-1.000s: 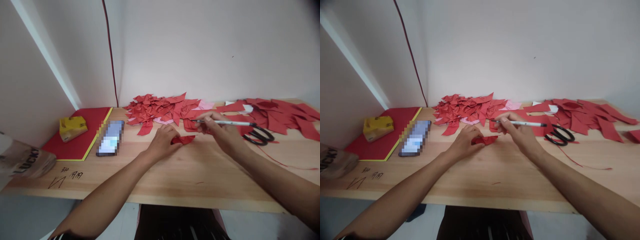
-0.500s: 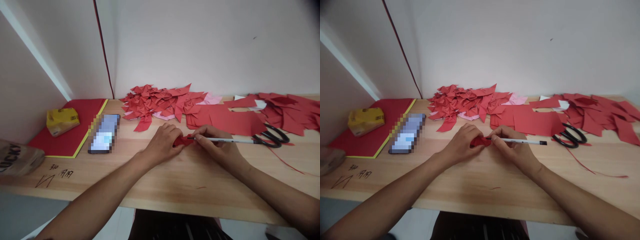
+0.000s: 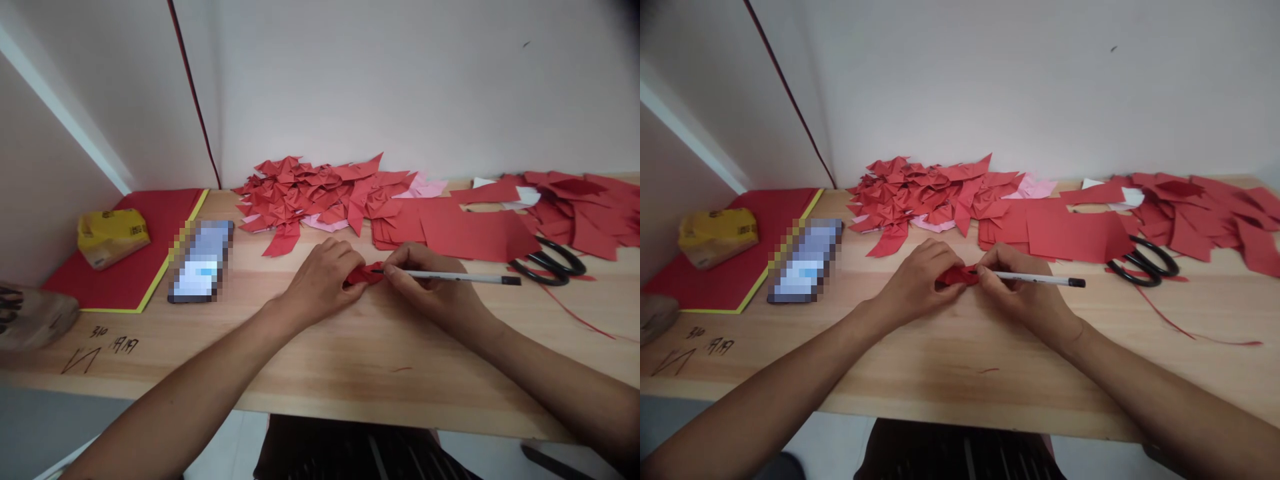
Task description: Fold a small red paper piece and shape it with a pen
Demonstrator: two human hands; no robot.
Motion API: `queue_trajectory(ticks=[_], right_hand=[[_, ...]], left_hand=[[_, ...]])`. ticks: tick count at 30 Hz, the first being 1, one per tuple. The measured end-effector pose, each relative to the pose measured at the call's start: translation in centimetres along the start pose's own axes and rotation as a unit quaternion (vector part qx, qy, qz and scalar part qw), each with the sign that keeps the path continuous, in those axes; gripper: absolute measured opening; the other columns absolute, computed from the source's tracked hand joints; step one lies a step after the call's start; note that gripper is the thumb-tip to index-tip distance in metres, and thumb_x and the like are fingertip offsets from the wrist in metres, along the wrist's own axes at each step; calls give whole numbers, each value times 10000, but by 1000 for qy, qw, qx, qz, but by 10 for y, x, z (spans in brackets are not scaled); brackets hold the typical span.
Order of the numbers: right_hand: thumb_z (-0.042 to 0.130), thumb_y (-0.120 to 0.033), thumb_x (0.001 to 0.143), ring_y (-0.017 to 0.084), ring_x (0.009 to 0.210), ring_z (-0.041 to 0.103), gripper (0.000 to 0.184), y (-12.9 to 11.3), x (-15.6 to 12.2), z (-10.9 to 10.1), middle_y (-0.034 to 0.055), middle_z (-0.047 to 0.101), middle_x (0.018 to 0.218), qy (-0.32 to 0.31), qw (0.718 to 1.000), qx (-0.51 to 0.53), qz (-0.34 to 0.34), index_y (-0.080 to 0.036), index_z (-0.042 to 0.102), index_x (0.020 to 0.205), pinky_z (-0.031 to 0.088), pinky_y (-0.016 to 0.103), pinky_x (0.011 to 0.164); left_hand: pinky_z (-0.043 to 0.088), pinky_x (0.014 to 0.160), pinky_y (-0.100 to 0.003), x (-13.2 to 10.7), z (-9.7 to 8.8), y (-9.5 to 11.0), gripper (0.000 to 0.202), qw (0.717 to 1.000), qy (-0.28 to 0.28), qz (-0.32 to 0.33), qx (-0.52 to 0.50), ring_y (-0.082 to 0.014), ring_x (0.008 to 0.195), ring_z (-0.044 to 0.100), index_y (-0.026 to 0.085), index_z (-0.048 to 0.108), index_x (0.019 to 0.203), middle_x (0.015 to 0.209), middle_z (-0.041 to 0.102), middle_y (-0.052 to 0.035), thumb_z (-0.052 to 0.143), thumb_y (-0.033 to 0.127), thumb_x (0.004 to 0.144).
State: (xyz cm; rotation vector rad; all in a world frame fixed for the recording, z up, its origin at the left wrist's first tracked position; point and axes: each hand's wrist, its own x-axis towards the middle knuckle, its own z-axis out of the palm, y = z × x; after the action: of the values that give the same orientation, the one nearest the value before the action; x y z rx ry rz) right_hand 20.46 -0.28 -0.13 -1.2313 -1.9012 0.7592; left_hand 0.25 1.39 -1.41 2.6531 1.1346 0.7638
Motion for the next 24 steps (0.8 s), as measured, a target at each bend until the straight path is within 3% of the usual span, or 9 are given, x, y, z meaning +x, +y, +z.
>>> queue_trajectory(ticks=[24], right_hand=[[566, -207, 848, 95, 487, 424, 93, -2, 0, 1, -27, 570, 619, -13, 999, -40, -20, -217, 579, 756, 335, 229, 443]], left_hand=[[447, 825, -342, 1, -2, 5, 83, 1000, -4, -15, -12, -189, 878, 539, 167, 571, 839, 868, 613, -52, 619, 232, 816]])
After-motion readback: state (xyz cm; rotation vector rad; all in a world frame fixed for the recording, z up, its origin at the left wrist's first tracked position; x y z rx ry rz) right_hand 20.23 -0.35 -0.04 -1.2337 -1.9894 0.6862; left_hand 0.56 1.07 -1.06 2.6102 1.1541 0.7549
